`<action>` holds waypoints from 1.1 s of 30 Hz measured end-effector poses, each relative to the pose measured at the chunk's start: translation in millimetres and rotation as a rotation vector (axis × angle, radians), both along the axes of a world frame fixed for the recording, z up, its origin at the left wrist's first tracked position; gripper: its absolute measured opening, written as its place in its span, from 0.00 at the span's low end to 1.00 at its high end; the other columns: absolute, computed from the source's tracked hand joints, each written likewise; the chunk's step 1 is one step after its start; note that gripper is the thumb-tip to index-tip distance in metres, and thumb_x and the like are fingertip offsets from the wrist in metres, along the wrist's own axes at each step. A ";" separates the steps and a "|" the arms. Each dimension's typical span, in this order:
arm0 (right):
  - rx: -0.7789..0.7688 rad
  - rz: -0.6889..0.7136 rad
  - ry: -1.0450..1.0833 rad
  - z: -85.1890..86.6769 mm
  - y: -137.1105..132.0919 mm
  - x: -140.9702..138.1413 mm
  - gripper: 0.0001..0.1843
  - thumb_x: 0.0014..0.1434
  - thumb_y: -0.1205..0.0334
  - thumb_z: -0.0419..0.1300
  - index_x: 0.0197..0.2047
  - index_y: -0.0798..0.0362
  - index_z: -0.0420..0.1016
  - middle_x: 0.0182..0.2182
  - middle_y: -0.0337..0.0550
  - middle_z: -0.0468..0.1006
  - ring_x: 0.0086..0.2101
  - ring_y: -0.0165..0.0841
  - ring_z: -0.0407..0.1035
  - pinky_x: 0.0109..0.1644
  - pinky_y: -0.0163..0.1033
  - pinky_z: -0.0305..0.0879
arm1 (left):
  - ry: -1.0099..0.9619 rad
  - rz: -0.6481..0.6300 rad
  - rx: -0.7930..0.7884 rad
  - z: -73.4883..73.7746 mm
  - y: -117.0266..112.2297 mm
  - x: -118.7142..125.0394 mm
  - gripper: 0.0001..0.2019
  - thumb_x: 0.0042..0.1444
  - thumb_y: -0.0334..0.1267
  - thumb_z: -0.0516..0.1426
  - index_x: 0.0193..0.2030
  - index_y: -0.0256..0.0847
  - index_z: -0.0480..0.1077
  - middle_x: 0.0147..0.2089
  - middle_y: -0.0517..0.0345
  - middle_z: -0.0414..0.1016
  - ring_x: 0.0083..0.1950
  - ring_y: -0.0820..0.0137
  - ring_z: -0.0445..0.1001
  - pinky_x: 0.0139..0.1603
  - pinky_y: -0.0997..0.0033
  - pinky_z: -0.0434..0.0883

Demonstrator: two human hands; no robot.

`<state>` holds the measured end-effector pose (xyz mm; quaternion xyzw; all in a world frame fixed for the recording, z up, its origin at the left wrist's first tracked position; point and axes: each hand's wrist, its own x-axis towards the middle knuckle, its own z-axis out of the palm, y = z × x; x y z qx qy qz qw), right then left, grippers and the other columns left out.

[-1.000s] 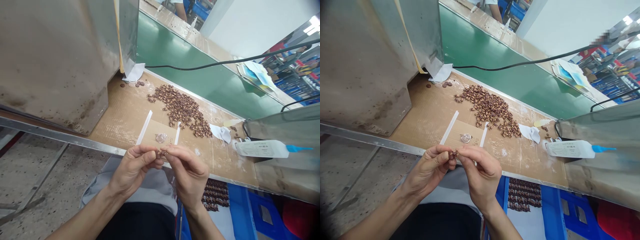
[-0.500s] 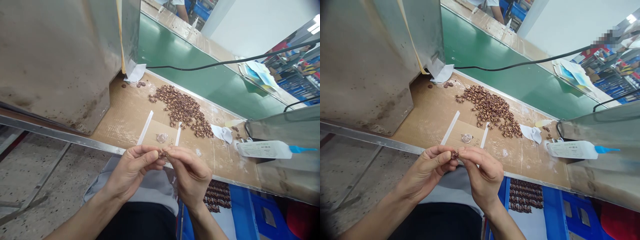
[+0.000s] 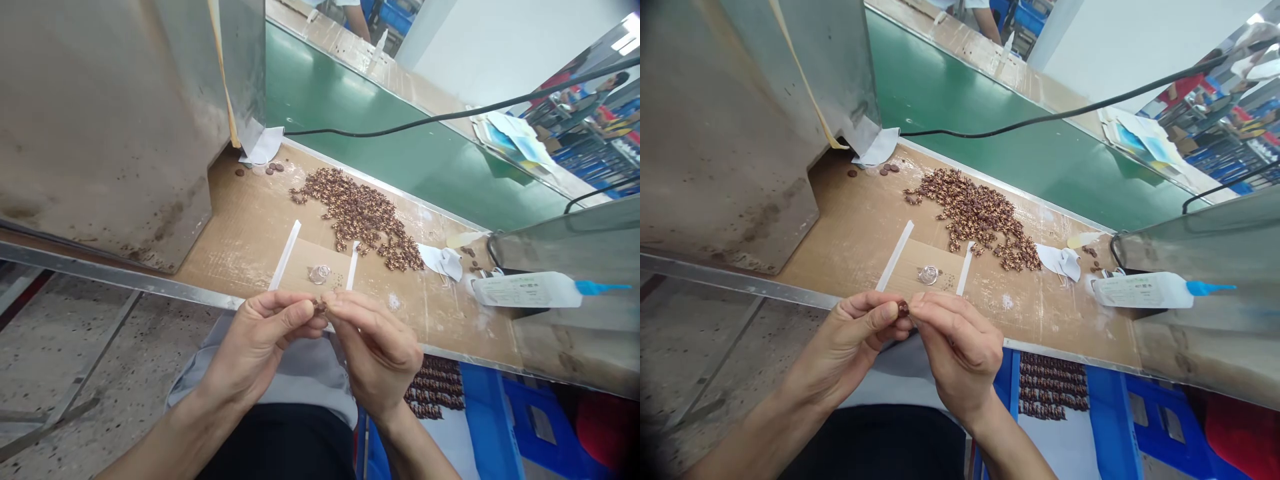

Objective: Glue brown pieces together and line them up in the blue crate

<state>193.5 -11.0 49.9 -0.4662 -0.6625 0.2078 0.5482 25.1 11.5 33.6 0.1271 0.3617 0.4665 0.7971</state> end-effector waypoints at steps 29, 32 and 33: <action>-0.044 -0.348 -0.490 -86.2 5.4 133.6 0.12 0.77 0.67 0.66 0.55 0.43 0.90 0.50 0.43 0.91 0.50 0.39 0.86 0.59 0.46 0.84 | 0.311 -0.142 0.149 -43.3 -7.1 17.8 0.22 0.67 0.50 0.72 0.62 0.41 0.84 0.58 0.44 0.90 0.48 0.60 0.91 0.52 0.66 0.88; -0.013 -0.358 -0.493 -91.1 4.0 134.7 0.13 0.77 0.68 0.67 0.56 0.43 0.90 0.51 0.42 0.91 0.50 0.39 0.86 0.60 0.47 0.84 | 0.325 -0.138 0.148 -42.2 -6.9 18.3 0.22 0.67 0.50 0.73 0.62 0.41 0.84 0.58 0.44 0.90 0.48 0.59 0.91 0.52 0.65 0.88; -0.009 -0.362 -0.497 -92.2 3.7 135.4 0.13 0.77 0.68 0.67 0.56 0.43 0.90 0.51 0.42 0.91 0.50 0.39 0.86 0.60 0.47 0.84 | 0.330 -0.138 0.148 -41.7 -6.6 18.3 0.23 0.67 0.50 0.73 0.63 0.41 0.84 0.58 0.44 0.90 0.47 0.60 0.91 0.51 0.65 0.88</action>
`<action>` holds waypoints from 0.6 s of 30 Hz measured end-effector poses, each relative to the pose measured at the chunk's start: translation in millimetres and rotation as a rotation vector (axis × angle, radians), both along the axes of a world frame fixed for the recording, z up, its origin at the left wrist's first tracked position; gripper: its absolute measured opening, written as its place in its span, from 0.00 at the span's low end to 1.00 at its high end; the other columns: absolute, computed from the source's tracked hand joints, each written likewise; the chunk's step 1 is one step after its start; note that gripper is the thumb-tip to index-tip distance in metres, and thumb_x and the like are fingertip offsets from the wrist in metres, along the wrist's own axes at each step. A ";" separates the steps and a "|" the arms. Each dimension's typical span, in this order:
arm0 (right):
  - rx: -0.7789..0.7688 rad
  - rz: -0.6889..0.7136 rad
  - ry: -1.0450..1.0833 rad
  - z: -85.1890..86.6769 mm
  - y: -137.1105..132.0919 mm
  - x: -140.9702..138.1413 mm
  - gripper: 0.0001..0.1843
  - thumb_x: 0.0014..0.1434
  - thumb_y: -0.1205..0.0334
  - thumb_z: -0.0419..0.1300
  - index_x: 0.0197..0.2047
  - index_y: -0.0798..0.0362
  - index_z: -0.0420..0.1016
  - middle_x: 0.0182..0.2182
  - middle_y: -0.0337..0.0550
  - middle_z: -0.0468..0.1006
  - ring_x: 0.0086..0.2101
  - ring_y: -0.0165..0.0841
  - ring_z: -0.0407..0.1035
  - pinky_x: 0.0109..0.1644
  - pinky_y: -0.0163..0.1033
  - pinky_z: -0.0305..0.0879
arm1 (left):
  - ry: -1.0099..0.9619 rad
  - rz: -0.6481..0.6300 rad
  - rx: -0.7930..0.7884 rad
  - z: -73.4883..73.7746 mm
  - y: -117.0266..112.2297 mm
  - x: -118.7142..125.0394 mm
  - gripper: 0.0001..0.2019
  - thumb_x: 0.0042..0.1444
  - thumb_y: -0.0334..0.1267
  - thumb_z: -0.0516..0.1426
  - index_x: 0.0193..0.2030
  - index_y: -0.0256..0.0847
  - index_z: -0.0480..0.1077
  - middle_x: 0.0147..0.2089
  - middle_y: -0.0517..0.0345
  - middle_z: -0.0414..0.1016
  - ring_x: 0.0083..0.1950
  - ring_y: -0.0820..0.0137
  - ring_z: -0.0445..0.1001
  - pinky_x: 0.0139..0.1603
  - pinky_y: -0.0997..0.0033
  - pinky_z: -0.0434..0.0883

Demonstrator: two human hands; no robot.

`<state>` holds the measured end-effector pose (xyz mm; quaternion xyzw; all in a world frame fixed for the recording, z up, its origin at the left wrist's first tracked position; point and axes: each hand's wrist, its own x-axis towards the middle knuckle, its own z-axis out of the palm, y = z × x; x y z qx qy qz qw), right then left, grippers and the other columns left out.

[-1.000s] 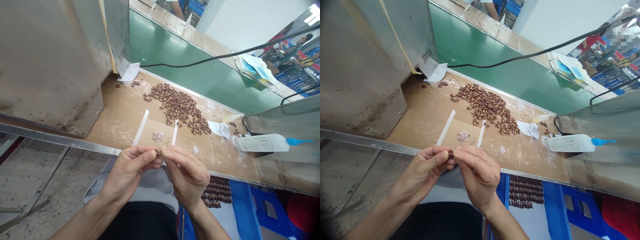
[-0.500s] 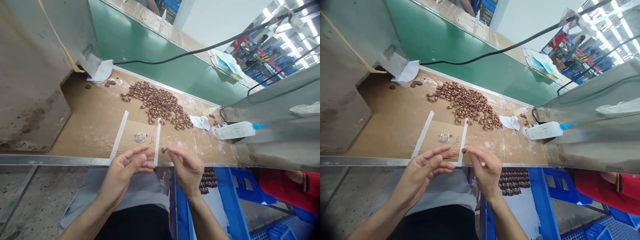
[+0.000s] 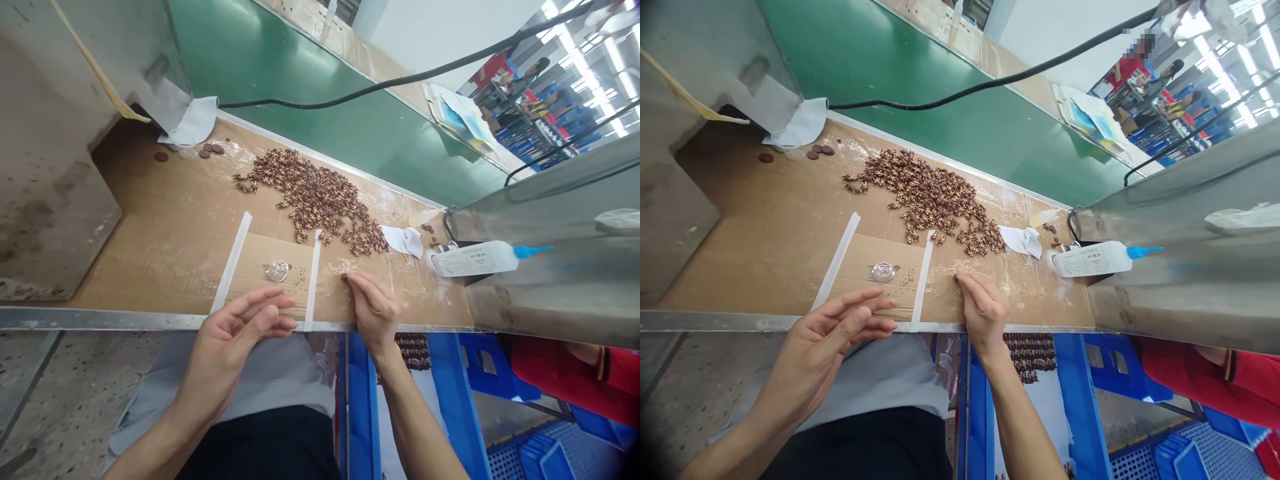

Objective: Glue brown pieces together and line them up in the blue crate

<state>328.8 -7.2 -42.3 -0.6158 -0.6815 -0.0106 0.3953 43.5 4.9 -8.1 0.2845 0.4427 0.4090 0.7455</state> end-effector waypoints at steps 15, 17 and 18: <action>-0.019 -0.001 0.041 0.1 1.4 0.0 0.14 0.78 0.67 0.65 0.57 0.43 0.90 0.50 0.43 0.91 0.50 0.39 0.87 0.59 0.47 0.86 | 0.073 -0.027 0.039 0.5 1.9 3.6 0.23 0.66 0.50 0.72 0.63 0.41 0.83 0.55 0.45 0.91 0.46 0.60 0.91 0.50 0.64 0.88; 0.021 0.018 0.075 8.9 -3.0 -5.5 0.15 0.77 0.69 0.65 0.57 0.43 0.90 0.49 0.44 0.91 0.49 0.39 0.87 0.57 0.46 0.87 | 0.111 -0.094 0.078 0.8 1.0 5.0 0.22 0.67 0.51 0.72 0.62 0.43 0.83 0.54 0.47 0.91 0.46 0.61 0.91 0.52 0.65 0.88; 0.059 0.031 0.094 15.3 -7.9 -9.9 0.16 0.76 0.71 0.65 0.58 0.42 0.89 0.49 0.43 0.91 0.48 0.39 0.87 0.56 0.46 0.87 | 0.137 -0.151 0.109 1.9 0.4 6.1 0.20 0.68 0.52 0.71 0.61 0.44 0.84 0.53 0.49 0.91 0.47 0.61 0.91 0.53 0.66 0.87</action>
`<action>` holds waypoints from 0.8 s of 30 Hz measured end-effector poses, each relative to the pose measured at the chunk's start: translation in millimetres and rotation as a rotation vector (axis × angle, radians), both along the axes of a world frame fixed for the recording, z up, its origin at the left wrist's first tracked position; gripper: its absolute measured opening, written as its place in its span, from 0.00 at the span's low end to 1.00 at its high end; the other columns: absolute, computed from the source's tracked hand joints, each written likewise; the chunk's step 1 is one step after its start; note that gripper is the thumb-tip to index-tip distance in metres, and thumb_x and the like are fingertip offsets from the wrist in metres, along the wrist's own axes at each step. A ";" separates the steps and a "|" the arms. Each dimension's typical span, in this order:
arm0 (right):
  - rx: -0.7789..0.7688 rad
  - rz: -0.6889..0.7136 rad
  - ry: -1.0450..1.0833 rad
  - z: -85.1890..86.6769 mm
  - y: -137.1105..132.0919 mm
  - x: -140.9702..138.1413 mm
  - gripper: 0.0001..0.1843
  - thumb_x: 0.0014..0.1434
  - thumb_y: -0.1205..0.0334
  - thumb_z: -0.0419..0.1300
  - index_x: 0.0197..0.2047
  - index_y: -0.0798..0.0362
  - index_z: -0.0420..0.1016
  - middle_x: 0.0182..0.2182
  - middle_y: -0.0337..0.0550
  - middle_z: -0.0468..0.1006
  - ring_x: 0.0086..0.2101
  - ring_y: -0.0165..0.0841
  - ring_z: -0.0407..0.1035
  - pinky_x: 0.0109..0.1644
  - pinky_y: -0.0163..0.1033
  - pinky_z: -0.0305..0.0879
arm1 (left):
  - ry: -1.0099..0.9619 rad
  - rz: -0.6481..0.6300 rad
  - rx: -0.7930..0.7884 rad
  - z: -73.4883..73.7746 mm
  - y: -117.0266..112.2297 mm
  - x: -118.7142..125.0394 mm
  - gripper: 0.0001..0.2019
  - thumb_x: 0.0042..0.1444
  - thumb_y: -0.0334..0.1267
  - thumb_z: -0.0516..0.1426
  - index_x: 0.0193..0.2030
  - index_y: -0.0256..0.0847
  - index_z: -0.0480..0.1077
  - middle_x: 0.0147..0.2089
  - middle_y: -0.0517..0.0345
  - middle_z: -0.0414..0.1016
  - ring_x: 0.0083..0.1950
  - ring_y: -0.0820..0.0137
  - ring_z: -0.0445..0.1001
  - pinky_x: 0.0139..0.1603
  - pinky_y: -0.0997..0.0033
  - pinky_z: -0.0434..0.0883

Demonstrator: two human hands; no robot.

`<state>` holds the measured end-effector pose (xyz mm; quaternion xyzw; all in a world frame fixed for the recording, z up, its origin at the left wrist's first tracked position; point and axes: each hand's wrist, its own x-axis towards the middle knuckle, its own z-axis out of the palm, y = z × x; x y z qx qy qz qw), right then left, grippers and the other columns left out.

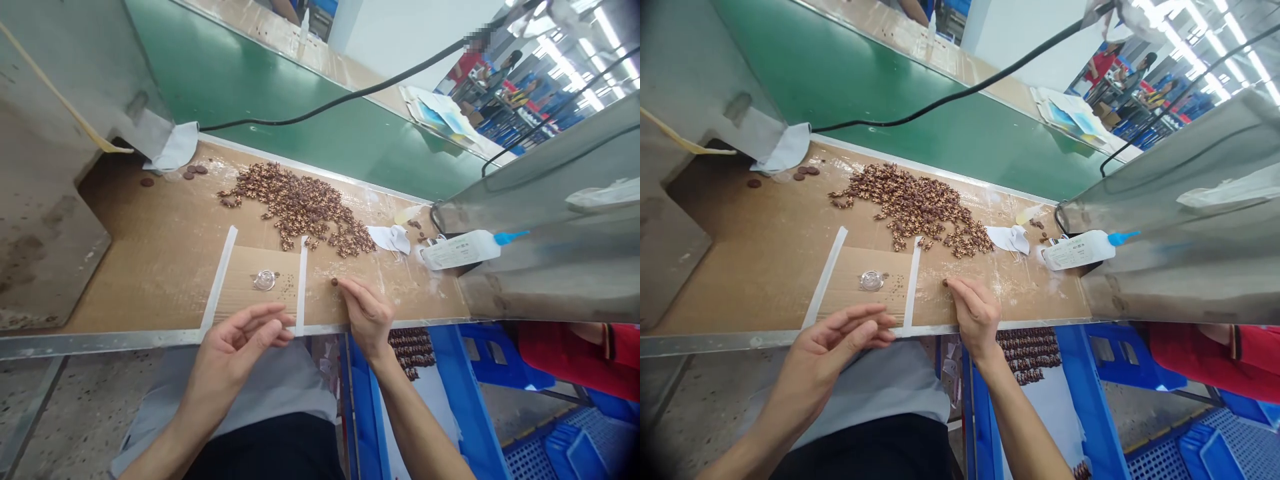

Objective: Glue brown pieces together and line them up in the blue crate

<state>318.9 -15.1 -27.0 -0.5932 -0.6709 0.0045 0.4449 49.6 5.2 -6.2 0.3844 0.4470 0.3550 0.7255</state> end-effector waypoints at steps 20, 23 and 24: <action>0.193 0.288 0.547 45.2 -79.4 -33.1 0.16 0.76 0.72 0.66 0.61 0.50 0.87 0.46 0.48 0.92 0.42 0.40 0.89 0.41 0.44 0.91 | 0.280 -0.513 1.239 55.4 -7.8 36.1 0.10 0.71 0.27 0.64 0.53 0.44 0.74 0.43 0.55 0.88 0.44 0.62 0.87 0.49 0.63 0.80; 0.202 0.266 0.558 42.7 -82.4 -31.1 0.16 0.77 0.70 0.66 0.61 0.46 0.87 0.46 0.46 0.92 0.40 0.40 0.89 0.39 0.45 0.91 | 0.290 -0.533 1.231 60.1 -8.8 41.2 0.12 0.70 0.26 0.65 0.53 0.46 0.74 0.42 0.56 0.88 0.42 0.61 0.88 0.46 0.62 0.81; 0.211 0.263 0.563 42.1 -83.1 -30.6 0.16 0.77 0.70 0.66 0.61 0.46 0.87 0.46 0.46 0.92 0.40 0.40 0.89 0.39 0.44 0.91 | 0.283 -0.524 1.222 61.4 -9.5 43.0 0.12 0.69 0.26 0.65 0.53 0.47 0.75 0.41 0.56 0.88 0.42 0.60 0.88 0.45 0.62 0.81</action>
